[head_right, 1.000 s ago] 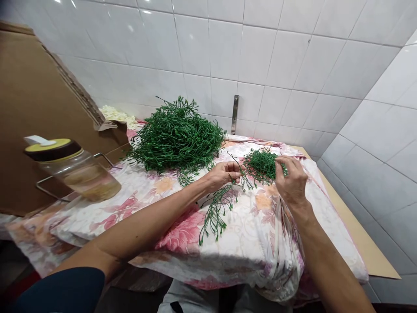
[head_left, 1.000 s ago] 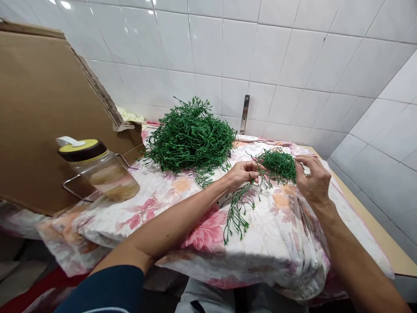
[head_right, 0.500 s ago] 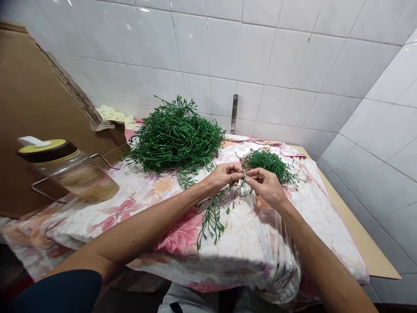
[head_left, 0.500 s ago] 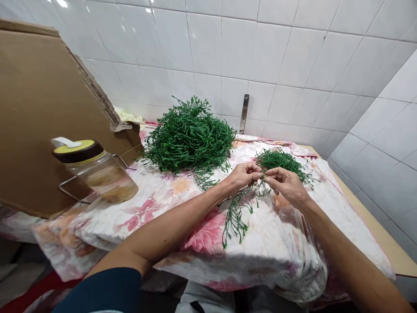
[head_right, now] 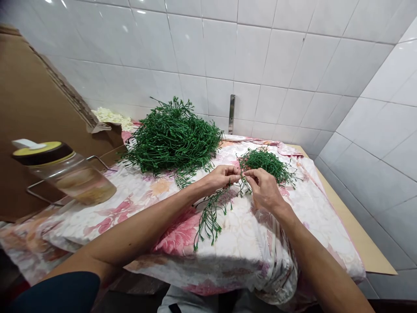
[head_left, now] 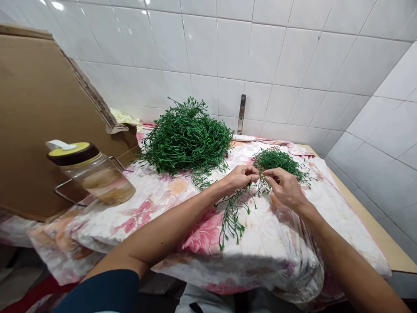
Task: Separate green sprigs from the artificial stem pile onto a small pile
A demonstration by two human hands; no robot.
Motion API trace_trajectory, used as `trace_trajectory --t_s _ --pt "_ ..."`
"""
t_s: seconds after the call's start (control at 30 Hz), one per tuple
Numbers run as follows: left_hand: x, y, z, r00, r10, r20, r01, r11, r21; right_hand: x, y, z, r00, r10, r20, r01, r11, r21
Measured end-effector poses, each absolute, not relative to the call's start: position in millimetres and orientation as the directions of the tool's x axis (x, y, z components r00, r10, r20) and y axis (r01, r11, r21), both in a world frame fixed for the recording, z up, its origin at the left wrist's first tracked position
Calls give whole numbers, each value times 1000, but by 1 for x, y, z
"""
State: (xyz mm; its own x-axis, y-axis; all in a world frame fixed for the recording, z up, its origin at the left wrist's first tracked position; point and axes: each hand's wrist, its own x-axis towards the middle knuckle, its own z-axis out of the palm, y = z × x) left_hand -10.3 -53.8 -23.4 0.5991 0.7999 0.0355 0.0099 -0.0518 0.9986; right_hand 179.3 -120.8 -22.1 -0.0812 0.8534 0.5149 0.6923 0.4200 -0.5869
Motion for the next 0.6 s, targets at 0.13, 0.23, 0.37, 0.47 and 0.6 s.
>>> trace_trajectory --t_s 0.13,0.23,0.37,0.47,0.6 --pt "-9 -54 -27 614 788 41 28 -73 997 175 -123 -25 -119 800 588 748 462 -477" --pt "-9 -54 -29 622 783 18 7 -29 1000 173 -123 -28 -101 763 638 751 479 -454" --pt "-9 -53 -28 597 802 -12 -54 55 997 171 -123 -31 -102 728 678 751 503 -428" --pt "-9 -53 -26 618 786 -28 -79 98 992 170 -124 -32 -103 718 688 746 513 -424" --pt "-9 -53 -26 647 762 -40 -85 124 989 171 -124 -33 -123 701 702 740 537 -406"
